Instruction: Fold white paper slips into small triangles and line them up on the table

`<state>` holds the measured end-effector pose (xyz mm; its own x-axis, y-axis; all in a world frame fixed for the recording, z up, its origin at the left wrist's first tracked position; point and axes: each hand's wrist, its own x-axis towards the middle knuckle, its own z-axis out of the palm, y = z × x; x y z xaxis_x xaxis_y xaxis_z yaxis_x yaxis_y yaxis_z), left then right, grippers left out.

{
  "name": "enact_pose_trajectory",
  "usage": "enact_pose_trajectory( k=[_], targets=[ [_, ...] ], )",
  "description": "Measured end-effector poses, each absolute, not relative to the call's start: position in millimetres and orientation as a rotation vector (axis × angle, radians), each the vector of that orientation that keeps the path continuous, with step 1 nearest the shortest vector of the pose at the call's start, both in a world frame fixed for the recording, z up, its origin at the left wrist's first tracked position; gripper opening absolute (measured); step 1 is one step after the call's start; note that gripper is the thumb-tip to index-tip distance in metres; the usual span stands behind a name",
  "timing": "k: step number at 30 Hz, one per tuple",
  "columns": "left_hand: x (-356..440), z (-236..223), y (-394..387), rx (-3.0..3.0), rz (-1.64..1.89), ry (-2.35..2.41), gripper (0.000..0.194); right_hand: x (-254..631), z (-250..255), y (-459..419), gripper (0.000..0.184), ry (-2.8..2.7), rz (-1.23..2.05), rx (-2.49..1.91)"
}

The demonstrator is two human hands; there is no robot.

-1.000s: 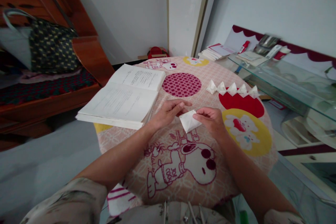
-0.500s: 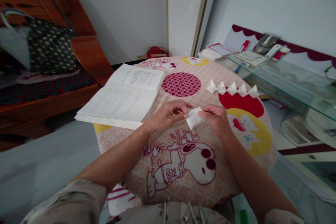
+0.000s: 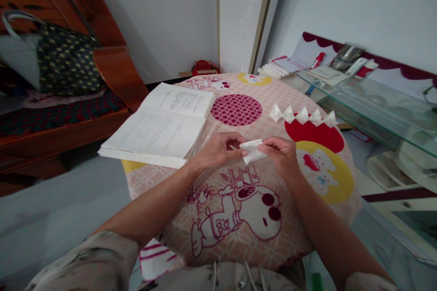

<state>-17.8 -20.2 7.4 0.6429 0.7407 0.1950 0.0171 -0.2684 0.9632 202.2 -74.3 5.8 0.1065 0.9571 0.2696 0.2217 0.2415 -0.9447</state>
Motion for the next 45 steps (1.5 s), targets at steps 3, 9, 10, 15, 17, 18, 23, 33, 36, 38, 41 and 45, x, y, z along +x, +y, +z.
enact_pose_trajectory(
  k=[3,9,10,15,17,18,23,33,36,38,41,45],
  targets=[
    [-12.7,6.8,-25.3,1.737,0.850,0.730,0.026,200.0,6.0,-75.4,0.017,-1.393,0.781,-1.216],
    [-11.0,8.6,-29.5,1.645,0.900,0.782,0.025,199.4,5.6,-75.8,0.018,-1.375,0.752,-1.225],
    [-11.2,8.2,-29.0,1.627,0.901,0.783,0.025,199.5,5.4,-75.8,0.018,-1.372,0.751,-1.230],
    [-12.3,5.7,-25.1,1.540,0.884,0.770,0.026,199.0,3.7,-75.4,0.019,-1.374,0.753,-1.233],
    [-12.9,6.4,-23.8,1.496,0.870,0.747,0.027,198.4,2.9,-75.1,0.019,-1.361,0.765,-1.232],
    [-13.0,7.2,-23.3,1.473,0.864,0.732,0.028,198.1,2.5,-74.8,0.019,-1.352,0.772,-1.232],
    [-9.6,9.2,-22.5,1.382,0.848,0.705,0.031,194.5,0.3,-73.6,0.019,-1.276,0.784,-1.226],
    [-0.3,-4.6,-22.7,1.310,0.687,0.786,0.038,179.5,2.9,-74.2,0.020,-1.089,0.960,-1.205],
    [0.1,-3.6,-24.6,1.288,0.695,0.816,0.043,178.5,1.6,-73.1,0.022,-1.035,1.032,-1.207],
    [1.2,-1.9,-27.0,1.250,0.695,0.823,0.047,178.3,0.8,-72.2,0.023,-0.997,1.057,-1.203],
    [3.5,1.2,-30.2,1.166,0.668,0.821,0.046,178.4,0.6,-71.2,0.023,-0.954,1.055,-1.206],
    [5.1,4.7,-32.1,1.093,0.581,0.832,0.036,178.6,0.9,-70.8,0.022,-0.936,1.039,-1.234]
  ],
)
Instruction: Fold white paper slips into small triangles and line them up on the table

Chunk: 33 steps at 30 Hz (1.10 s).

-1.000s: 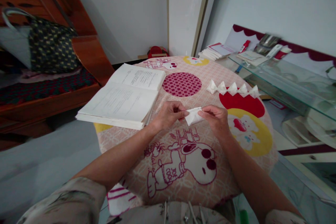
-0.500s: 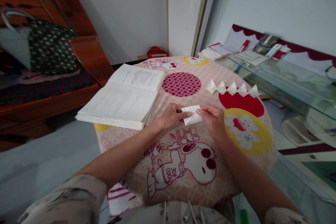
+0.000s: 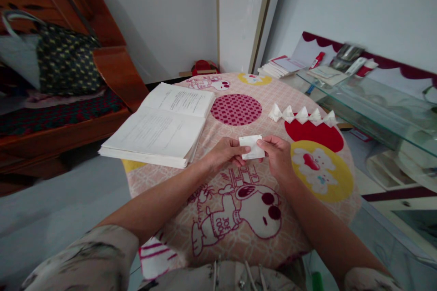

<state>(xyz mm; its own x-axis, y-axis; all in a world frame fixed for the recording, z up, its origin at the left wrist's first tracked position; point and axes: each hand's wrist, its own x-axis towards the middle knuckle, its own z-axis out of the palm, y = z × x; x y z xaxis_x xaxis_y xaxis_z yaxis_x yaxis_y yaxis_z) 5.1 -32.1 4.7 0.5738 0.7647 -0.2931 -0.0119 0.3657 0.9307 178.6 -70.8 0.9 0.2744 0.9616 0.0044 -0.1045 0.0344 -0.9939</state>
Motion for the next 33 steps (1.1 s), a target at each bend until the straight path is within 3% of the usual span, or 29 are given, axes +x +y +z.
enact_pose_trajectory(
  k=[7,17,33],
  targets=[
    [6.8,6.8,-33.6,1.077,0.530,0.884,0.017,177.4,1.3,-71.0,0.021,-0.940,1.035,-1.273],
    [4.8,5.0,-31.5,1.060,0.475,0.859,0.008,180.0,-0.5,-68.7,0.021,-0.896,1.029,-1.297],
    [7.5,6.9,-36.6,1.172,0.484,0.922,0.013,177.0,-3.0,-69.0,0.021,-0.830,0.963,-1.295]
  ],
)
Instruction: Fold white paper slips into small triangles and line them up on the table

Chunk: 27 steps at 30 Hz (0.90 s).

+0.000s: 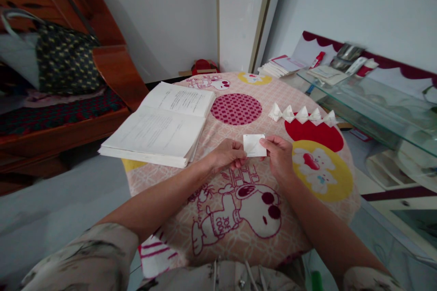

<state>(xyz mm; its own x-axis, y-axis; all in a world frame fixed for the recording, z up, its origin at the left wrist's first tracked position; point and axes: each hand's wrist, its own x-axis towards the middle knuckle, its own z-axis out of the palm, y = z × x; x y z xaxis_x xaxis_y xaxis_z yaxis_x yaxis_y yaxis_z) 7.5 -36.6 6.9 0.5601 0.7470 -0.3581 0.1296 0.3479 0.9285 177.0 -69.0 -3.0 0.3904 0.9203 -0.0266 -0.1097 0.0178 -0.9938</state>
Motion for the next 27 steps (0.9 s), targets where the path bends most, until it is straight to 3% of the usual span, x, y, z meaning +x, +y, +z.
enact_pose_trajectory(
  k=[6,11,17,22,27],
  targets=[
    [-11.7,5.9,-24.8,1.350,0.261,0.820,0.024,195.9,-4.1,-62.1,0.023,-0.901,1.091,-1.331],
    [-19.2,6.5,-17.9,1.714,0.778,0.934,0.012,203.9,-10.3,-52.0,0.024,-1.383,1.287,-1.435],
    [-7.7,-4.3,-33.1,2.183,0.738,0.743,0.014,192.2,-11.0,-44.0,0.015,-1.891,0.792,-1.551],
    [-5.5,-26.1,-32.3,2.381,0.646,0.698,0.023,208.1,-6.5,-46.9,0.008,-1.783,0.545,-1.724],
    [-5.1,-26.7,-34.0,2.480,0.611,0.641,0.024,220.5,-5.9,-57.3,0.013,-1.601,0.955,-1.533]
  ],
)
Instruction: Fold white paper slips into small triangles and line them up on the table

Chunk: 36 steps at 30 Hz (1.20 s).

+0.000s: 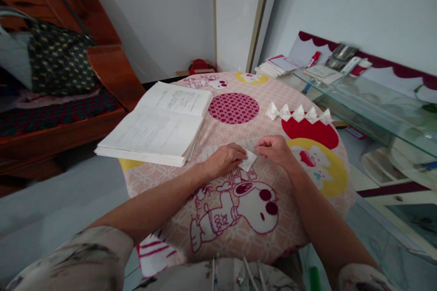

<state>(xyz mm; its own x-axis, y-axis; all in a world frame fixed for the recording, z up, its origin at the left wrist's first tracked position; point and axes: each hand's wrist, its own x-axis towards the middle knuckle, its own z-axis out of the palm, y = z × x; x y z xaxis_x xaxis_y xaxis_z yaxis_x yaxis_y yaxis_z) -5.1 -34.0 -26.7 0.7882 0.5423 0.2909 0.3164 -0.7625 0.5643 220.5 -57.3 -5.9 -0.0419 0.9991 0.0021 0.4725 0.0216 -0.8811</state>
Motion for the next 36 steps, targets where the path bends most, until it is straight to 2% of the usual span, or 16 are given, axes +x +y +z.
enact_pose_trajectory(
  k=[2,5,8,14,19,26,32,36],
  targets=[
    [-5.5,-22.9,-35.5,2.526,0.565,0.621,0.026,218.9,-6.1,-60.9,0.011,-1.677,1.112,-1.478],
    [-7.1,-17.4,-36.3,2.599,0.476,0.610,0.031,214.5,-5.0,-63.4,0.006,-1.834,1.136,-1.498],
    [-8.5,-14.9,-35.2,2.635,0.411,0.583,0.035,211.1,-1.8,-64.7,0.003,-1.969,1.048,-1.545],
    [-7.7,-17.5,-33.3,2.627,0.407,0.552,0.036,204.3,6.0,-69.5,0.010,-2.210,0.756,-1.657],
    [-7.5,-18.7,-33.1,2.664,0.401,0.568,0.039,208.2,6.8,-68.9,0.005,-2.161,0.734,-1.685],
    [-8.3,-17.0,-33.0,2.618,0.429,0.607,0.035,220.0,-5.1,-60.4,0.008,-1.915,0.666,-1.716],
    [-10.8,-16.7,-18.2,2.257,0.544,0.490,0.038,209.4,0.5,-69.8,0.017,-1.986,0.856,-1.392],
    [-12.5,-18.2,-7.0,2.099,0.539,0.402,0.047,196.6,-1.4,-74.8,0.023,-2.217,0.787,-1.264]
  ],
)
